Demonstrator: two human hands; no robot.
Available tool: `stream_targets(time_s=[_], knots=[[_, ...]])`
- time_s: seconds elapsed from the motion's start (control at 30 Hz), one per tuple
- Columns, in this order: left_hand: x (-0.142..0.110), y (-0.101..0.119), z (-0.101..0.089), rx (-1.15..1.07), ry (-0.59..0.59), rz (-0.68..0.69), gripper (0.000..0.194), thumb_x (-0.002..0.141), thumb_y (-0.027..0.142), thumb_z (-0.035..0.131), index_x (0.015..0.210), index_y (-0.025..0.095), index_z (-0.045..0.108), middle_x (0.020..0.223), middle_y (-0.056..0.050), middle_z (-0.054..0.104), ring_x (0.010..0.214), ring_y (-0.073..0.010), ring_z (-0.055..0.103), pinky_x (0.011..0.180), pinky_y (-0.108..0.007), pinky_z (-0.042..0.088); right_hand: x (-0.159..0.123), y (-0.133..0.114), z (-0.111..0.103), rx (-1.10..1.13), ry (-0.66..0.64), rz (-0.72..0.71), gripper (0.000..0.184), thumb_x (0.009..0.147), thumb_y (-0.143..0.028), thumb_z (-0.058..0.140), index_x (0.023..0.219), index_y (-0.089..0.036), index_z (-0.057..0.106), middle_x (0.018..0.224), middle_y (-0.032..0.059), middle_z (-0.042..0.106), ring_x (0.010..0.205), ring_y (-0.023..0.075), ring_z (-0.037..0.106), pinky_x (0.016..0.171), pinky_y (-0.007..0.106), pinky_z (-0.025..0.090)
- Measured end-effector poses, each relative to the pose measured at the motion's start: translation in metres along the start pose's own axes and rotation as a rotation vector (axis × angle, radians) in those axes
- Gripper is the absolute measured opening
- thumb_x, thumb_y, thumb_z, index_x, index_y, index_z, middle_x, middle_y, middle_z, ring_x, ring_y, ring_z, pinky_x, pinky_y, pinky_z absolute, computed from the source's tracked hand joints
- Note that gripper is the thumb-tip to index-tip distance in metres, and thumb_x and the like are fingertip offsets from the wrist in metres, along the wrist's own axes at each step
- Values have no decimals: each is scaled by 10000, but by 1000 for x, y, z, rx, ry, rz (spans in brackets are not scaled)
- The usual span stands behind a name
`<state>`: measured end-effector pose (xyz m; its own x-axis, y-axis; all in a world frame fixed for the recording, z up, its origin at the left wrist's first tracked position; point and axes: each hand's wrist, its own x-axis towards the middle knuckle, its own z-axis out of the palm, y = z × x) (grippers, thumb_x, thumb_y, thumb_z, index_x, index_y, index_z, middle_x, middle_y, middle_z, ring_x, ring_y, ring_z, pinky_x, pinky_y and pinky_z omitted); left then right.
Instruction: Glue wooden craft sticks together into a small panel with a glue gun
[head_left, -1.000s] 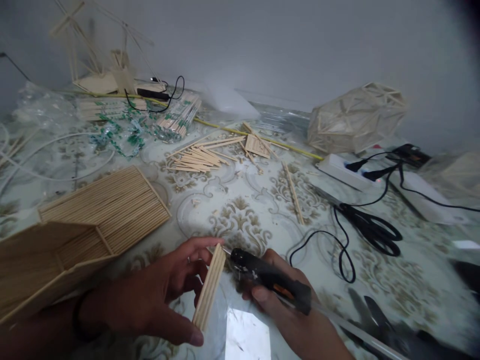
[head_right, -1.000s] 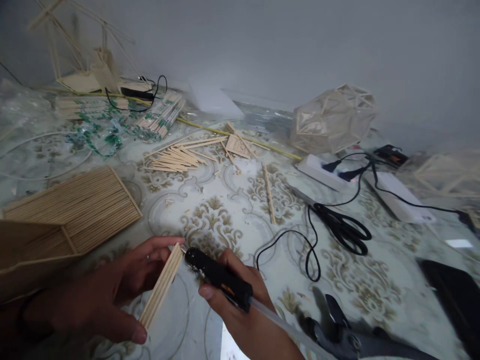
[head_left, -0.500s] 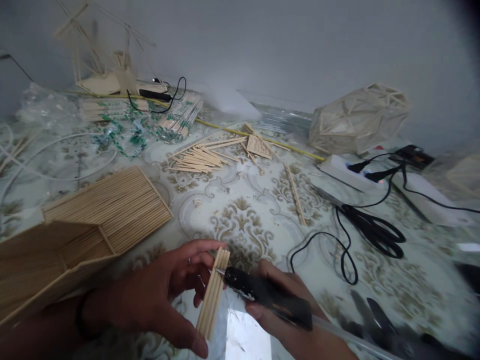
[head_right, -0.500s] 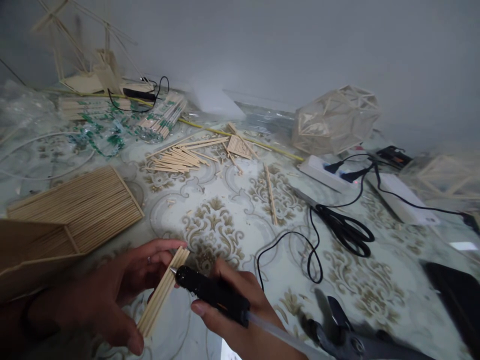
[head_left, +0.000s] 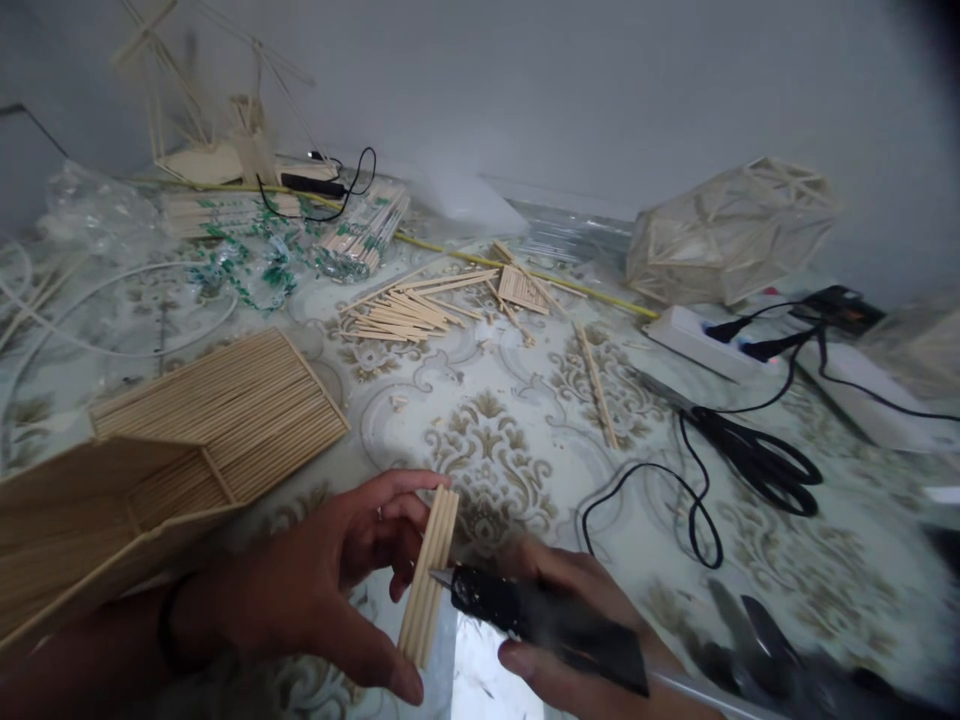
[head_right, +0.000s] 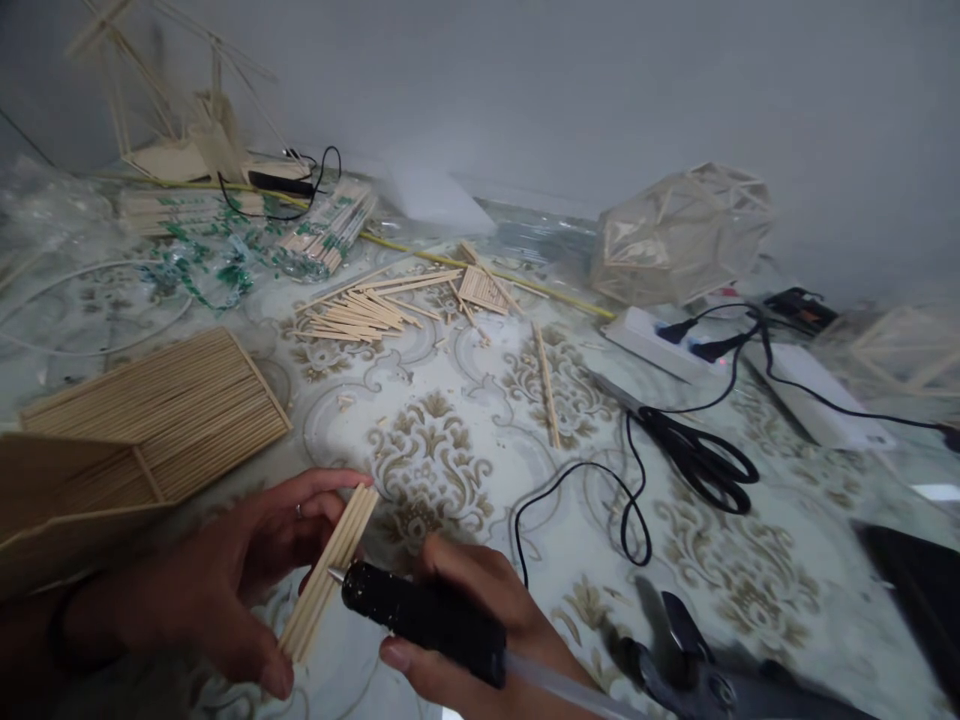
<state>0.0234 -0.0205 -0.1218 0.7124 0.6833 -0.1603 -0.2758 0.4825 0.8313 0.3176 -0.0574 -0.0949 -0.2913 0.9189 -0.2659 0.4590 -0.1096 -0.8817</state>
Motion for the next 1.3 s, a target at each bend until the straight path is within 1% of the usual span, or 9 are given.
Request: stream_targets(time_s=[0.23,0.4,0.5,0.63,0.73,0.83,0.97,1.13,1.3], knots=[[1,6,5,11,38,-9,1177,599,173,1117,1582,394,509,1178,21,661,1092,-212,636,973,-380,490,2,4,-2,5,-33,-82,430,848,-694,859,917,-276,785,842,24,736,797,247,682,702,334,584],[1,14,11,-50,40,-36,1102,723,114,1053,1604,417,463,1015,66,690,879,-137,677,888,-341,520,4,8,2,-13,17,-170,449,830,-713,862,837,-273,769,778,30,712,765,255,679,692,354,594],[1,17,13,-63,37,-52,1094,742,101,1038,1612,398,444,939,77,724,811,-121,661,846,-315,511,5,5,2,-24,-1,-190,453,845,-714,847,799,-273,755,742,22,695,734,243,670,695,353,594],[1,17,12,-60,54,-59,1136,729,126,1051,1628,398,413,945,75,731,857,-138,673,880,-333,512,7,-4,-1,-31,-10,-199,462,853,-723,823,782,-272,750,707,18,704,691,239,694,669,346,602],[0,17,13,-46,54,-57,1100,774,157,1030,1641,381,392,954,65,726,875,-145,673,894,-348,513,8,-11,-3,-52,-6,-253,381,877,-643,828,826,-270,764,738,34,740,716,249,733,679,341,618],[-1,19,13,-33,74,-64,1073,787,140,1017,1634,382,403,951,69,710,889,-145,673,911,-349,505,9,-15,-5,-66,-16,-311,328,873,-575,843,811,-271,737,710,22,711,676,232,709,640,320,596],[-1,19,13,-35,97,-75,1097,774,124,1022,1632,410,402,965,77,702,913,-144,676,947,-360,481,10,-18,-6,-73,-53,-278,254,855,-486,881,820,-282,736,729,22,717,695,241,719,656,337,608],[0,19,12,-30,68,-76,1122,787,159,1021,1657,406,357,987,59,755,941,-166,711,959,-374,468,5,-3,0,-64,-1,-269,372,916,-626,803,832,-272,725,725,14,696,675,224,687,646,336,591],[-1,22,13,-36,60,-97,1099,818,130,984,1663,387,330,963,50,776,912,-166,724,933,-372,482,-3,13,4,-65,107,-202,476,892,-742,795,992,-277,811,787,35,735,744,242,701,721,363,636]])
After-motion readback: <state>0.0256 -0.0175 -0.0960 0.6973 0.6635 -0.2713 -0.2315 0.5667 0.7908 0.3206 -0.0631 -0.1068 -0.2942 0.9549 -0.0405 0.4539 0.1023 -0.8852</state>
